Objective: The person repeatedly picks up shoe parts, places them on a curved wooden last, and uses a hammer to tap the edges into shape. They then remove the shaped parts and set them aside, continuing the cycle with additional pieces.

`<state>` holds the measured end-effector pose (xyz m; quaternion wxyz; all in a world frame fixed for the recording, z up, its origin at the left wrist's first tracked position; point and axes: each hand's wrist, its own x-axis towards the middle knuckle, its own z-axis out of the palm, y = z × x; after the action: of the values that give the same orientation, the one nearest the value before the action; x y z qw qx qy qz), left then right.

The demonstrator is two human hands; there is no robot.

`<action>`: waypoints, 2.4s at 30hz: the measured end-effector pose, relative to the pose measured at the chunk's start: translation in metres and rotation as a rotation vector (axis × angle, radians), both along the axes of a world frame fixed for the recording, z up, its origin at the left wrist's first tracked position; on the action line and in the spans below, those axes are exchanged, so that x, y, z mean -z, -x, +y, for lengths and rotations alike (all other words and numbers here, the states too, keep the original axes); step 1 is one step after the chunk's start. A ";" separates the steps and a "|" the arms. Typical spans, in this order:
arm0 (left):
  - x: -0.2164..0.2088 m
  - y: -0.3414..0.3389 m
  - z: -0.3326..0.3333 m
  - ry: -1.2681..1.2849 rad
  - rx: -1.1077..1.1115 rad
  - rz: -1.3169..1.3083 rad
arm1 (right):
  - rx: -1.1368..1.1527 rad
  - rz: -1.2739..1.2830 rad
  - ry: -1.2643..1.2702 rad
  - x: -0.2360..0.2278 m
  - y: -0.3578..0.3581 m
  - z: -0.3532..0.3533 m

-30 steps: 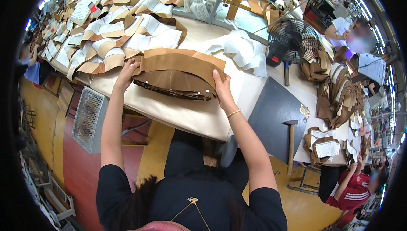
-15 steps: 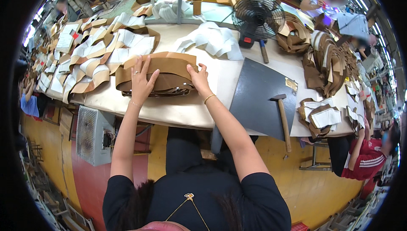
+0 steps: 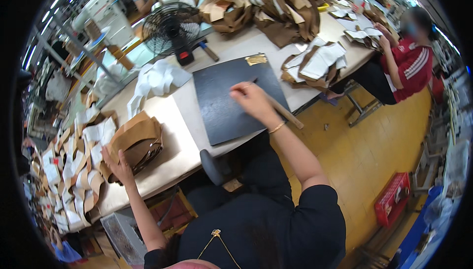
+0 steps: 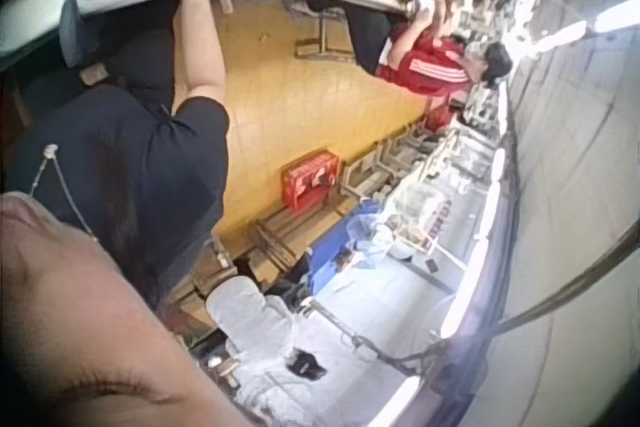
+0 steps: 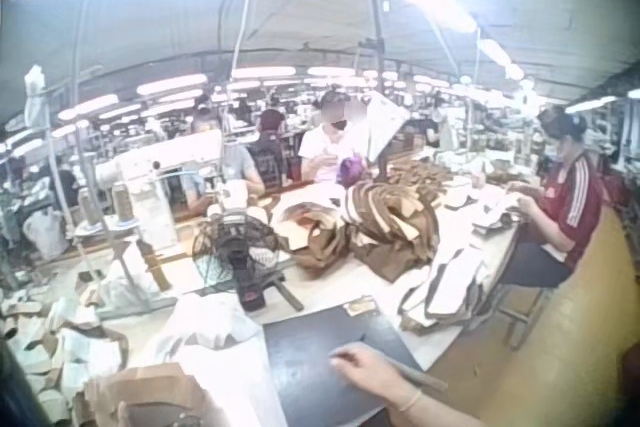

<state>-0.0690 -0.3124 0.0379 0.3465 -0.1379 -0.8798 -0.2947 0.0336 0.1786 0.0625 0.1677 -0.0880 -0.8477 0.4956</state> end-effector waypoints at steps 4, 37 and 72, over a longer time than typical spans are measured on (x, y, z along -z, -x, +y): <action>-0.031 -0.010 0.076 -0.046 0.171 0.093 | 0.454 0.113 -0.416 0.012 -0.057 0.129; -0.003 -0.015 0.309 -1.171 0.827 -1.598 | -0.274 0.139 -0.424 -0.096 -0.037 0.019; 0.058 -0.056 0.229 -0.736 0.270 -1.025 | 0.173 -0.156 -0.303 0.088 0.089 0.142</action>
<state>-0.0129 -0.0830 -0.0204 -0.1331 0.0386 -0.7501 -0.6467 -0.0553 0.3204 -0.0259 0.1550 -0.1722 -0.9123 0.3376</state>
